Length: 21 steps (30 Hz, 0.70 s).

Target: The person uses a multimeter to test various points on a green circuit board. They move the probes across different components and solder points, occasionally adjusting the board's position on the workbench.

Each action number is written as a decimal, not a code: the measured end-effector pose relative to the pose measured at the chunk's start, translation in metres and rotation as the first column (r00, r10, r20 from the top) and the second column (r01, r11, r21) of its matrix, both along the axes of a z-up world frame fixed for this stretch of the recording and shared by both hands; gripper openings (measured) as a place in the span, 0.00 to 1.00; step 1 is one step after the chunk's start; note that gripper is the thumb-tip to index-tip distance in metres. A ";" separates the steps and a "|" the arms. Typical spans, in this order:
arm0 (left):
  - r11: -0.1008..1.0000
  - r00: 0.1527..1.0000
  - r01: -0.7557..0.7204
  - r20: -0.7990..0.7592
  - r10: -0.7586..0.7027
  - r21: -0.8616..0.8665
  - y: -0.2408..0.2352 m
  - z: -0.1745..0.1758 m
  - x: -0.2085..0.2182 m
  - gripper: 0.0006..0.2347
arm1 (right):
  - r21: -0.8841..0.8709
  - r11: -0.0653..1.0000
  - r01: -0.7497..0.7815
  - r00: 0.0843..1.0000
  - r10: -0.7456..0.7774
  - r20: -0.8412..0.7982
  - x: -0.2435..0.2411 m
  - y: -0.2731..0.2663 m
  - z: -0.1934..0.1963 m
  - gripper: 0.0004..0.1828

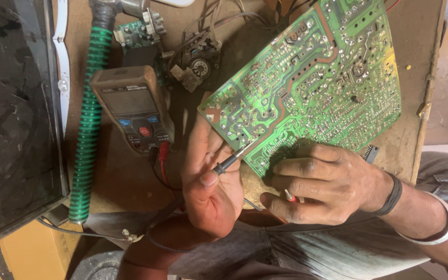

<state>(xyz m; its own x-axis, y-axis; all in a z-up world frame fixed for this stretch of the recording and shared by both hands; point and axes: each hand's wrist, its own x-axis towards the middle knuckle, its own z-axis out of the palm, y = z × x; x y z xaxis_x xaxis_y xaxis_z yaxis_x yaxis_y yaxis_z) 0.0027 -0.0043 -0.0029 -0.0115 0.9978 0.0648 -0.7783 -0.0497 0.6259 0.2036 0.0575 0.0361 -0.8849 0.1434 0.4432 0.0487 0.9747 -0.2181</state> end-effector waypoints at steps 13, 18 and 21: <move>0.999 1.000 0.006 0.002 -0.006 -0.043 -0.003 -0.003 0.000 0.42 | -0.404 0.905 0.134 0.936 -0.250 -0.249 0.015 -0.008 -0.013 0.33; 0.999 1.000 0.006 -0.002 -0.006 -0.045 -0.003 -0.002 0.000 0.41 | -0.385 0.896 0.222 0.828 -0.382 -0.411 0.023 -0.019 -0.036 0.41; 0.999 1.000 -0.001 -0.020 0.000 -0.044 -0.002 -0.001 0.001 0.41 | -0.404 0.884 0.234 0.832 -0.397 -0.387 0.027 -0.020 -0.038 0.41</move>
